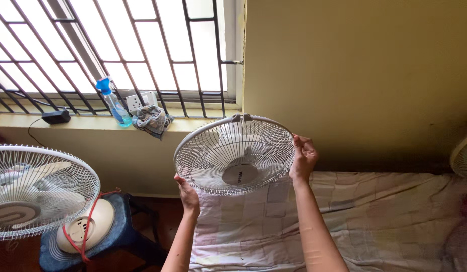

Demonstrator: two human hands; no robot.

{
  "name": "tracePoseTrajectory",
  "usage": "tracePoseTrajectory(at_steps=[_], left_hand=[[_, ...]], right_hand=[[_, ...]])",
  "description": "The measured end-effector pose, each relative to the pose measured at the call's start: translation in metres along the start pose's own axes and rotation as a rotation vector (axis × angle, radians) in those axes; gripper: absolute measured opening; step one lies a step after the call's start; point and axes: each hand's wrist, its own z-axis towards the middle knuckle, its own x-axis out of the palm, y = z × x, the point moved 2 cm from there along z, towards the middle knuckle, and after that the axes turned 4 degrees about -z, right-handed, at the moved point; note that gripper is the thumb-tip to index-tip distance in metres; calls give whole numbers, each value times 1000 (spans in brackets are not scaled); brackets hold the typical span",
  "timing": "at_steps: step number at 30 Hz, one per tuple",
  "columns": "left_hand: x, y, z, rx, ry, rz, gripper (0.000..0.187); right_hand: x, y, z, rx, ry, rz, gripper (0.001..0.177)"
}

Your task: The person assembles a table fan by attaching the fan blade to the motor hub and securing it with a screw. They then place the front wire cage over the blade and tighten the cage nut to complete the assembly.

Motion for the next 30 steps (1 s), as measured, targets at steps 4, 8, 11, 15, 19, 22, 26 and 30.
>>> tracePoseTrajectory(at_steps=[4,8,11,15,19,22,26,30], left_hand=[[-2,6,6,-64,56,-35,108],[-7,8,15,-78,103,-95,113],[-11,6,21,-76,165,-158,118],[-12,10,25,158,130,35,110],[-14,15,30,249,147,62,99],[-14,15,30,286,114,88,97],[-12,20,33,315,52,135,93],[-10,48,55,352,11,242,85]], right_hand=[[0,-1,-1,-15,-18,-27,15],[2,5,-6,-6,-52,-74,16],[3,9,-10,35,-68,-49,17],[3,9,-11,35,-44,-50,18],[-6,5,-17,63,29,-10,18],[-2,1,-17,36,54,-8,21],[12,10,-19,-68,50,-196,24],[27,26,-24,-261,48,-600,27]])
